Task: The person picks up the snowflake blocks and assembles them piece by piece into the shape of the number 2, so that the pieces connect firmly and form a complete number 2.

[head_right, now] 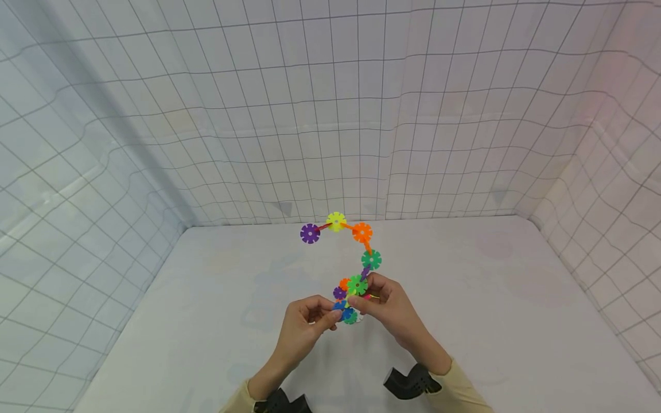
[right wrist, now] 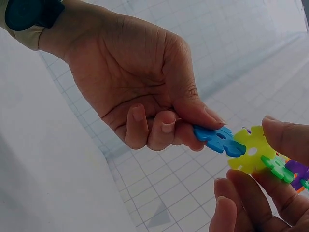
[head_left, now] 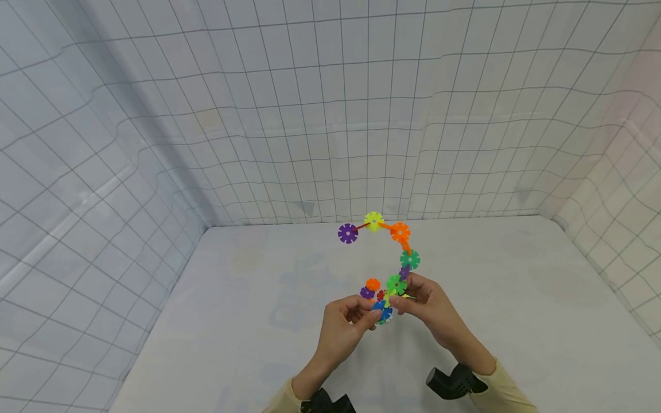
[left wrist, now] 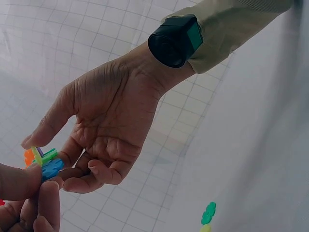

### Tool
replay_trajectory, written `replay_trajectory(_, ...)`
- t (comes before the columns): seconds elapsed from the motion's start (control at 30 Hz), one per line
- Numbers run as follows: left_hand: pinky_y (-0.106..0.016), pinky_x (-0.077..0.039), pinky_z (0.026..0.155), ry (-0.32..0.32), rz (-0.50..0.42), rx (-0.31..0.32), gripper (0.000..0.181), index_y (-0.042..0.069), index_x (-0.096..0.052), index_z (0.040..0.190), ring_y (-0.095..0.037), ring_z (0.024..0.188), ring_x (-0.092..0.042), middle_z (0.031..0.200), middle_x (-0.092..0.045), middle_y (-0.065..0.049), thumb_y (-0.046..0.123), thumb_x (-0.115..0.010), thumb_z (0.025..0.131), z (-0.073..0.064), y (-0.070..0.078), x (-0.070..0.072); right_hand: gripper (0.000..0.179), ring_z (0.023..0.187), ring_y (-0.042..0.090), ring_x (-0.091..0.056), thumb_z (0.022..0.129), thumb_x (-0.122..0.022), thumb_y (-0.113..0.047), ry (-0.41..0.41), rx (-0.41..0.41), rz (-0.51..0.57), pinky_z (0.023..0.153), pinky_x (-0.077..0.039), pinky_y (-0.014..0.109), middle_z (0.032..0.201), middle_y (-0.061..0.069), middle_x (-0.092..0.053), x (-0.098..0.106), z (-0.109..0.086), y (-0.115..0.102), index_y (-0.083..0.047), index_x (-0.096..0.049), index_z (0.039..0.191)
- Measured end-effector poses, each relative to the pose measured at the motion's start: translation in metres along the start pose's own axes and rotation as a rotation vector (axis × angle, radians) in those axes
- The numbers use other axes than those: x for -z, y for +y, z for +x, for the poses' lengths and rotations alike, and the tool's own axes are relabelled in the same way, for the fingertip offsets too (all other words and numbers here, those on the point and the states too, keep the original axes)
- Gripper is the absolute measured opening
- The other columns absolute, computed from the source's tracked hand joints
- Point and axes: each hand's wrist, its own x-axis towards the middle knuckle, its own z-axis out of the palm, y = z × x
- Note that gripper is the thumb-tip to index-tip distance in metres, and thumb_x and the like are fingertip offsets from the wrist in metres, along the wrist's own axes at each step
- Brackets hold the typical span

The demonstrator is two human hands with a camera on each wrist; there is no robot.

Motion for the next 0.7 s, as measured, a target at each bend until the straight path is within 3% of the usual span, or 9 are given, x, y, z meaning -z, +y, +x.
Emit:
replay_trajectory(0.17,-0.020,-0.046,0.050,0.012,-0.008,0.003,0.010,-0.005,-0.064,0.076,-0.007,0.055,-0.058,0.068,-0.063,-0.021,-0.002,-0.068,0.084,0.000,-0.001,0.000,0.025,0.071,0.017,-0.057,0.089,-0.065,-0.006,0.010,-0.005,-0.002,0.068,-0.052,0.032,0.087,0.005,-0.064,-0.002,0.000,0.001,0.012,-0.054,0.103)
replay_trajectory(0.4,-0.022,-0.048,0.052,0.039,-0.026,0.015,0.009,-0.005,-0.064,0.076,-0.017,0.056,-0.060,0.066,-0.062,-0.015,-0.003,-0.068,0.083,-0.001,-0.003,-0.002,0.028,0.074,0.022,-0.061,0.089,-0.065,-0.005,0.017,-0.007,0.011,0.070,-0.054,0.032,0.090,0.009,-0.067,-0.004,-0.001,0.000,0.013,-0.054,0.107)
replay_trajectory(0.6,-0.023,-0.051,0.053,0.058,-0.085,0.025,0.007,-0.008,-0.063,0.077,-0.012,0.053,-0.058,0.068,-0.061,-0.022,-0.007,-0.067,0.082,-0.001,-0.005,-0.004,0.024,0.076,0.018,-0.063,0.088,-0.065,-0.003,0.003,0.013,0.031,0.074,-0.054,0.033,0.089,0.008,-0.067,-0.005,-0.001,0.001,0.014,-0.053,0.101)
replay_trajectory(0.7,-0.021,-0.050,0.050,0.067,-0.105,0.035,0.008,-0.008,-0.062,0.077,-0.024,0.050,-0.060,0.067,-0.061,-0.022,-0.007,-0.067,0.083,0.000,-0.014,-0.006,0.024,0.076,0.017,-0.063,0.088,-0.065,-0.003,-0.003,0.014,0.040,0.074,-0.054,0.032,0.088,0.009,-0.066,-0.005,-0.001,0.002,0.014,-0.053,0.099)
